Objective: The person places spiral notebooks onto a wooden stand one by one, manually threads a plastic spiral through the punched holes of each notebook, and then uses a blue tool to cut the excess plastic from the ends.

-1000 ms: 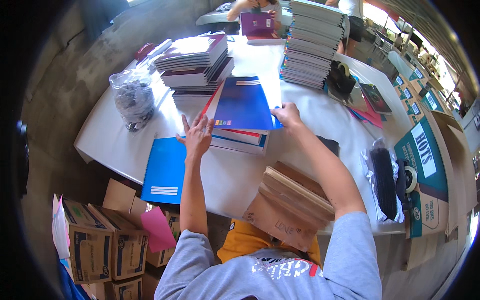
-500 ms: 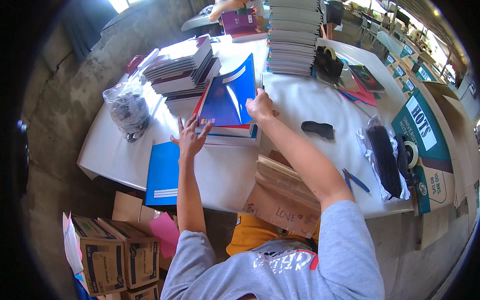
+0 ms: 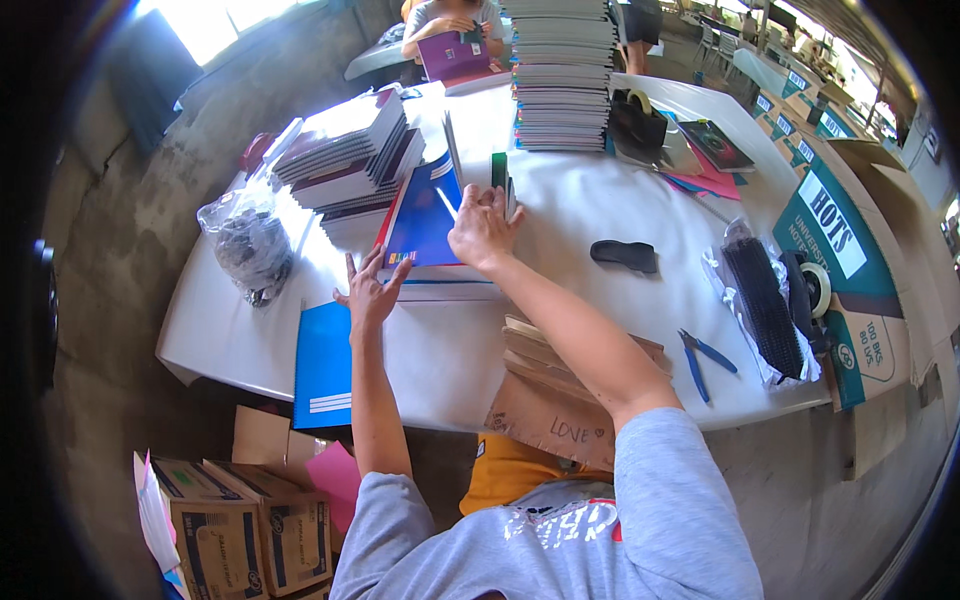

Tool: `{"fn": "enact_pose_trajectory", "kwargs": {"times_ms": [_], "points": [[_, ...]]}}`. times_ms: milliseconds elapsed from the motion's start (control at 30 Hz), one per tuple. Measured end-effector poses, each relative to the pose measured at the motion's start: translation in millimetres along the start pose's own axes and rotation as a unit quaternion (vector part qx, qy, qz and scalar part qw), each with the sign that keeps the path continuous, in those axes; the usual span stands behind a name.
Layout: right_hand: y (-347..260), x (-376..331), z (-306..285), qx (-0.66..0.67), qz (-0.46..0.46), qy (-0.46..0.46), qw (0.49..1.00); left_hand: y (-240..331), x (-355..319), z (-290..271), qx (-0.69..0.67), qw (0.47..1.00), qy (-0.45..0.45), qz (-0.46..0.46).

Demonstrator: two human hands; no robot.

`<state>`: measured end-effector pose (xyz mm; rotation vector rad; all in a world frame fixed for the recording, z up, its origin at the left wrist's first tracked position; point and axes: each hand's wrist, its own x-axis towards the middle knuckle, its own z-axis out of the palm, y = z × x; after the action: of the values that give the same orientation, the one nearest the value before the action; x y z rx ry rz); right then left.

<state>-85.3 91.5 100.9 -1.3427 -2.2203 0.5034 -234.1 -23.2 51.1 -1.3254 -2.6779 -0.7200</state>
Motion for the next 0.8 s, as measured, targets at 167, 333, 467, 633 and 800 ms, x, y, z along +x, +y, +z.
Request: {"fn": "enact_pose_trajectory", "kwargs": {"times_ms": [167,333,467,633,800], "points": [[3,1,3,-0.033,-0.025,-0.016,0.999,-3,1,1,-0.016,1.0,0.007,-0.002],[51,49,20,0.459,0.113,-0.035,0.881,9,4,-6,-0.029,0.999,0.007,0.027],[82,64,-10,0.566,0.109,-0.24,0.781,2,5,-11,-0.047,0.998,-0.026,0.022],[103,45,-85,0.499,0.03,-0.123,0.857,-1,0,-16,-0.04,0.997,0.051,0.033],[69,-31,-201,0.446,-0.104,-0.112,0.882,25,-35,-60,-0.297,0.932,0.177,0.109]]}}
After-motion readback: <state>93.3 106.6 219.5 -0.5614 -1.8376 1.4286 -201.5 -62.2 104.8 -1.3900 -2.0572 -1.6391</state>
